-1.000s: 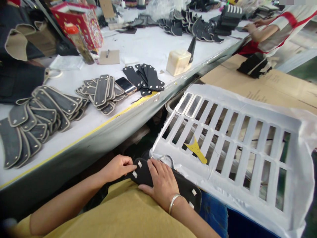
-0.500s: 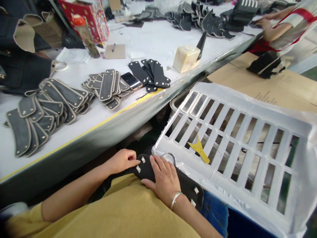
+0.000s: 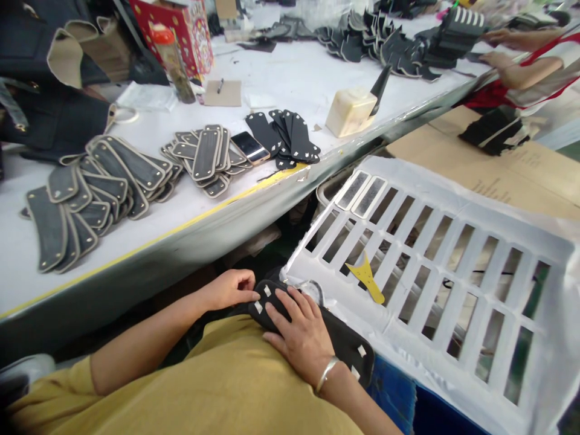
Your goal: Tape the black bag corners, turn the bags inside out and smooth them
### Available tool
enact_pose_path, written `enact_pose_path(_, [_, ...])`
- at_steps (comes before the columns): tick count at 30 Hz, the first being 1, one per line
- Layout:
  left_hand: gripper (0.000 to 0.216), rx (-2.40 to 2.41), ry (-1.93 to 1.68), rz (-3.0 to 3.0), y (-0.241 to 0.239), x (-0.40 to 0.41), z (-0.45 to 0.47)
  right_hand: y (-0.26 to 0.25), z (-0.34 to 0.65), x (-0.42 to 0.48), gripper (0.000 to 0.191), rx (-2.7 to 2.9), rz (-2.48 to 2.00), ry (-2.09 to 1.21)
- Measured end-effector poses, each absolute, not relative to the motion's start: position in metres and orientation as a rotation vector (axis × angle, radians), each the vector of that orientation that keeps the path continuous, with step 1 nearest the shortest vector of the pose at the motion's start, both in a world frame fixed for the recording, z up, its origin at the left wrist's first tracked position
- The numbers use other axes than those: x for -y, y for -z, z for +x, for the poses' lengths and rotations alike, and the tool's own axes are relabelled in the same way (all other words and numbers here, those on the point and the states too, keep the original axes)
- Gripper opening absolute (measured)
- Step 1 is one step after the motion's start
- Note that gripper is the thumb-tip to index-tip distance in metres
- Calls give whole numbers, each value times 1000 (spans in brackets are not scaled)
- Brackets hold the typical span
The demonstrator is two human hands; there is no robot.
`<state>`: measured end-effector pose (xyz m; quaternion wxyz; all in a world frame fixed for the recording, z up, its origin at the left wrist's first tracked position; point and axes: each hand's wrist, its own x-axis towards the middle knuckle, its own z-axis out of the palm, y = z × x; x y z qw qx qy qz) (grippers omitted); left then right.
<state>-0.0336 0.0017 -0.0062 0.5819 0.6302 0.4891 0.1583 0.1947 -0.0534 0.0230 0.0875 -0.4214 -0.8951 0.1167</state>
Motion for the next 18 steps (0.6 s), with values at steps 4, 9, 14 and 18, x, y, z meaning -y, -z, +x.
enact_pose_path(4, [33, -1024, -341, 1219, 8, -1, -36, -24, 191, 52, 41, 2715, -1288, -366])
enact_pose_path(9, [34, -963, -357, 1108, 9, -3, -38, -23, 187, 49, 42, 2752, -1293, -347])
enact_pose_path(14, [33, -952, -407, 1086, 10, 0, -36, -22, 185, 49, 42, 2741, -1317, -350])
enact_pose_path(18, [34, -944, -418, 1092, 8, 7, -35, -22, 186, 52, 42, 2731, -1332, -348])
